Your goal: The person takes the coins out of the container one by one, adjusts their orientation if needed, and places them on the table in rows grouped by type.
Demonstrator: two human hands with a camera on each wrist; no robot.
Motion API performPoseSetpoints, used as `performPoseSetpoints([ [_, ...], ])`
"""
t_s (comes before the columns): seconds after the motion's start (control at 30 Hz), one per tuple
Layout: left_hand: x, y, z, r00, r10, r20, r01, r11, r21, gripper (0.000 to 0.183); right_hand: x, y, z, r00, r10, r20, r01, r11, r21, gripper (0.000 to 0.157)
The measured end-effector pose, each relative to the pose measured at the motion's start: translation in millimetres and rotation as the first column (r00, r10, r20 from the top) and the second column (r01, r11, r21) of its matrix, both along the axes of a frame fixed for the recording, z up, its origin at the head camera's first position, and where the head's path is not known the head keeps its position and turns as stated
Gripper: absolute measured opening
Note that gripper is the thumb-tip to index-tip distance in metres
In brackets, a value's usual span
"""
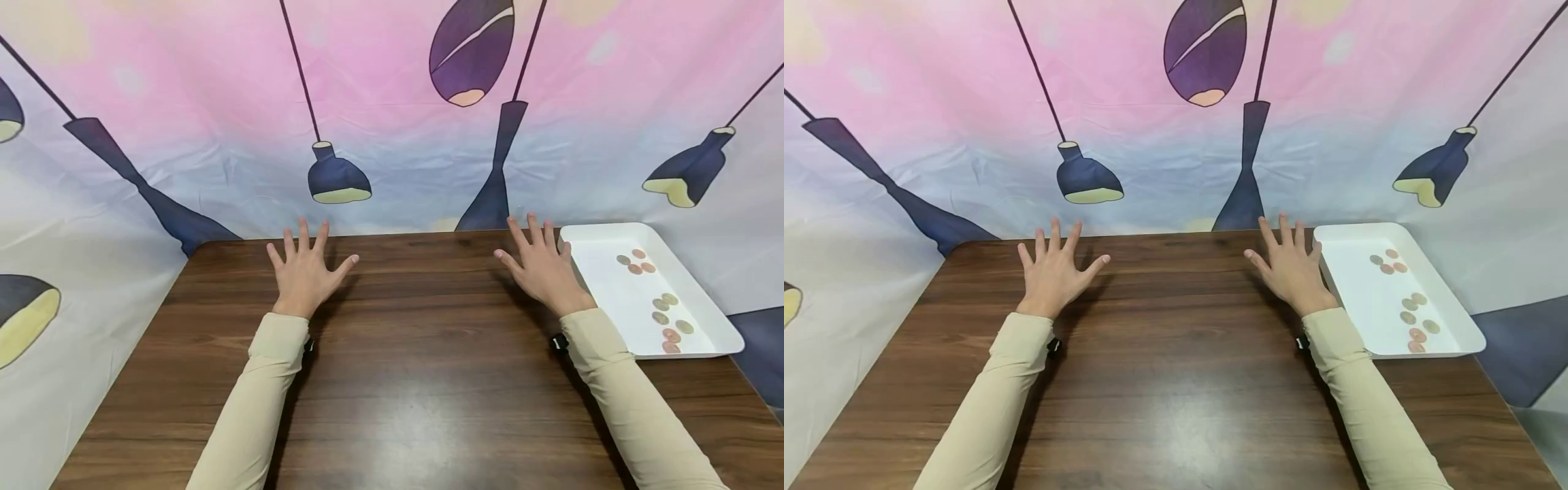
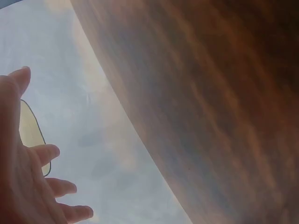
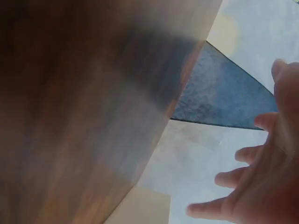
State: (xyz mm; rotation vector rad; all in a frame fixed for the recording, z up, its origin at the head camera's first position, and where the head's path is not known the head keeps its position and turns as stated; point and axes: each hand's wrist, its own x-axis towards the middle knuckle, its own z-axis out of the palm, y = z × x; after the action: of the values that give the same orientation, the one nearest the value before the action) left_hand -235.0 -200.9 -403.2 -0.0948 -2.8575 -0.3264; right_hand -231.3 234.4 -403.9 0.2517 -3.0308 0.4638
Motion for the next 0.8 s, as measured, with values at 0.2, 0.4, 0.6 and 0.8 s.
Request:
performPoseSetpoints([
  [0.2,10.3,-2,0.5,0.999,0.005,0.037,-0.005,1.000,0.005,0.097,14.8,-1,1.3,0.997,0.043,-0.069,-0.043,0.999,0.005,0.078],
  [0.4,27.0,-2,-1.8,0.997,-0.021,0.079,0.017,0.999,0.041,0.099,37.8,-2,3.0,0.992,0.081,-0.096,-0.078,0.997,0.027,0.073],
  [0.6,43.9,5,-0.2,0.986,-0.092,0.138,0.061,0.975,0.214,0.090,77.7,6,10.1,0.973,0.066,-0.220,-0.084,0.993,-0.077,0.067],
  [0.8,59.6,20,-0.9,0.960,-0.206,0.191,0.089,0.868,0.488,0.069,129.3,33,11.0,0.975,-0.078,-0.208,0.025,0.969,-0.245,0.060],
])
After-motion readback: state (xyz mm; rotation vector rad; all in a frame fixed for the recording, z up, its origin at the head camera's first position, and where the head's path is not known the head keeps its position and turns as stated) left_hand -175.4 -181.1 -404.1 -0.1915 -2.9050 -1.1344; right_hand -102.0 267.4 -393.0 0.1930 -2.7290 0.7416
